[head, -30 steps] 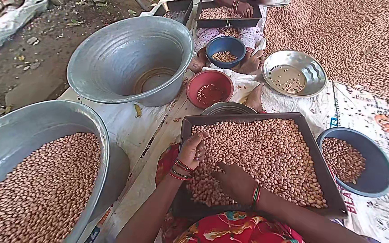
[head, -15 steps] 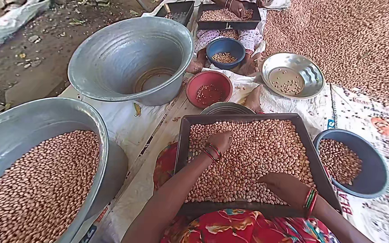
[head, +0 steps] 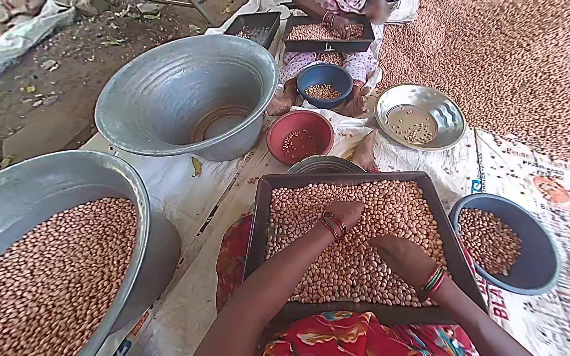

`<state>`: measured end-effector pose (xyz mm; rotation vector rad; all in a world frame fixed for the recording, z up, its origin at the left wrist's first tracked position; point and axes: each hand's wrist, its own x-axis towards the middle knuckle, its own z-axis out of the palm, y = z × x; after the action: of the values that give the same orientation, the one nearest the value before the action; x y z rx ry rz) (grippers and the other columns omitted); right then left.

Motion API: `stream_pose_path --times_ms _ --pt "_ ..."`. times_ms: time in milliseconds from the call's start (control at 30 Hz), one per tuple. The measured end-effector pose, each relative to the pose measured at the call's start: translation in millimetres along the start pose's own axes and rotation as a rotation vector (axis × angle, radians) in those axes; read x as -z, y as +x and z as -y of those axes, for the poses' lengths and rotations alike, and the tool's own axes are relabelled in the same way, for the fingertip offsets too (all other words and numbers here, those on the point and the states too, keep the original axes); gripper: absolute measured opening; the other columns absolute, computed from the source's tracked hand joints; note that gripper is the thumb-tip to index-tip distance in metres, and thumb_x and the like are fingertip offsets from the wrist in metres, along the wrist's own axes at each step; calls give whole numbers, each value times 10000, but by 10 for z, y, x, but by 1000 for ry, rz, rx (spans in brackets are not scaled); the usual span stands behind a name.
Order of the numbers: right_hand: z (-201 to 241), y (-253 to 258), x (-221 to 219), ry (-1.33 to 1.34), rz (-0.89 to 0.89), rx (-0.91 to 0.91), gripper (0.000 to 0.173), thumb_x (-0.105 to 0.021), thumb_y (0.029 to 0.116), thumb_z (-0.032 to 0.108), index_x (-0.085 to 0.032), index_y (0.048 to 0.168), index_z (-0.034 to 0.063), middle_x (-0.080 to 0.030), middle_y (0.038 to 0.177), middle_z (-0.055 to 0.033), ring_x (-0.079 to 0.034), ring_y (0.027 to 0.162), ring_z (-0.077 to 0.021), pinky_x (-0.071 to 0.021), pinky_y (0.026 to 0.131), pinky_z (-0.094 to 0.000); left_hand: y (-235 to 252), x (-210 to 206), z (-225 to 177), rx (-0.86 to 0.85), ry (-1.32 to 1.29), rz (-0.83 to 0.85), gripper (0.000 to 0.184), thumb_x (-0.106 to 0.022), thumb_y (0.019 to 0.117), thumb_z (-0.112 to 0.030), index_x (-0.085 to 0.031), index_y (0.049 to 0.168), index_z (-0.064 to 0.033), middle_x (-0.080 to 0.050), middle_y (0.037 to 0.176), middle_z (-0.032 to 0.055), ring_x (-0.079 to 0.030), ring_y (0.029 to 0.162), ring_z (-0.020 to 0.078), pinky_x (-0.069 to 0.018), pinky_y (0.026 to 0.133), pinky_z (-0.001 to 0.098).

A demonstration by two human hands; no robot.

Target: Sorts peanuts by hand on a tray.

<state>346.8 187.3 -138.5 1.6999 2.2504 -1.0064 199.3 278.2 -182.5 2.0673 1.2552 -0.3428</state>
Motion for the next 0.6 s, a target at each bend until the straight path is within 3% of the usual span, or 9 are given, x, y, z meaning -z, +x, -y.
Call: stream_pose_path --times_ms 100,167,300,400,467,500,533,567,600 --pt "-146 248 -50 -42 -431 69 293 -483 1040 43 -726 1159 -69 -720 1101 -294 -706 1026 -488 -537 865 -631 7 -21 -16 7 10 -5 427 -306 1131 -204 -470 1497 -58 -639 1303 271 -615 1231 459 -468 997 629" --pt "-219 515 -16 -153 -553 74 276 -494 1017 10 -732 1128 -73 -721 1081 -300 -707 1014 -494 -546 855 -616 12 -14 -40 44 -8 9 421 -317 1128 -221 -493 1482 -76 -639 1316 254 -610 1243 448 -467 1002 633" --pt "-75 794 200 -322 -136 -152 338 -435 1053 21 -625 1329 -27 -595 1360 -283 -564 1276 -473 -428 1032 -611 31 -52 -29 60 -13 -8 389 -376 1117 -206 -507 1437 -28 -648 1283 268 -623 1213 463 -478 976 644" --pt "-63 827 191 -325 -125 -160 338 -429 1063 41 -620 1329 -42 -591 1370 -289 -564 1282 -473 -423 1037 -615 -8 -21 45 58 -142 -49 405 -397 1112 -221 -507 1431 3 -630 1317 275 -601 1260 441 -445 1045 618" --pt "-72 823 191 -303 -140 -168 350 -411 1070 47 -604 1347 -46 -588 1375 -292 -568 1279 -474 -421 1039 -614 -54 31 155 82 -418 -147 393 -417 1108 -191 -538 1410 29 -635 1317 248 -623 1235 362 -453 1073 523" --pt "-66 826 199 -287 -136 -176 357 -408 1069 42 -593 1361 -50 -581 1383 -294 -565 1281 -475 -419 1041 -615 -80 37 227 96 -633 -244 343 -450 1097 -162 -591 1333 43 -673 1168 203 -661 1046 279 -504 956 424" --pt "-59 832 210 -271 -120 -189 361 -406 1071 42 -581 1373 -51 -572 1392 -293 -563 1285 -474 -420 1045 -611 -96 12 294 92 -893 -342 258 -456 1090 -130 -610 1202 44 -609 885 106 -558 716 159 -464 677 294" --pt "-55 842 227 -251 -103 -204 364 -403 1076 57 -571 1381 -49 -565 1399 -290 -562 1286 -468 -424 1045 -605 -105 -1 351 78 -1164 -388 196 -425 1093 -121 -574 1067 3 -520 698 13 -443 506 60 -370 475 193" --pt "-62 859 244 -232 -95 -213 368 -407 1077 77 -568 1384 -46 -564 1403 -286 -569 1281 -463 -432 1040 -602 -134 24 401 63 -1375 -358 222 -378 1108 -159 -539 1014 -40 -489 652 -26 -379 440 23 -309 410 163"
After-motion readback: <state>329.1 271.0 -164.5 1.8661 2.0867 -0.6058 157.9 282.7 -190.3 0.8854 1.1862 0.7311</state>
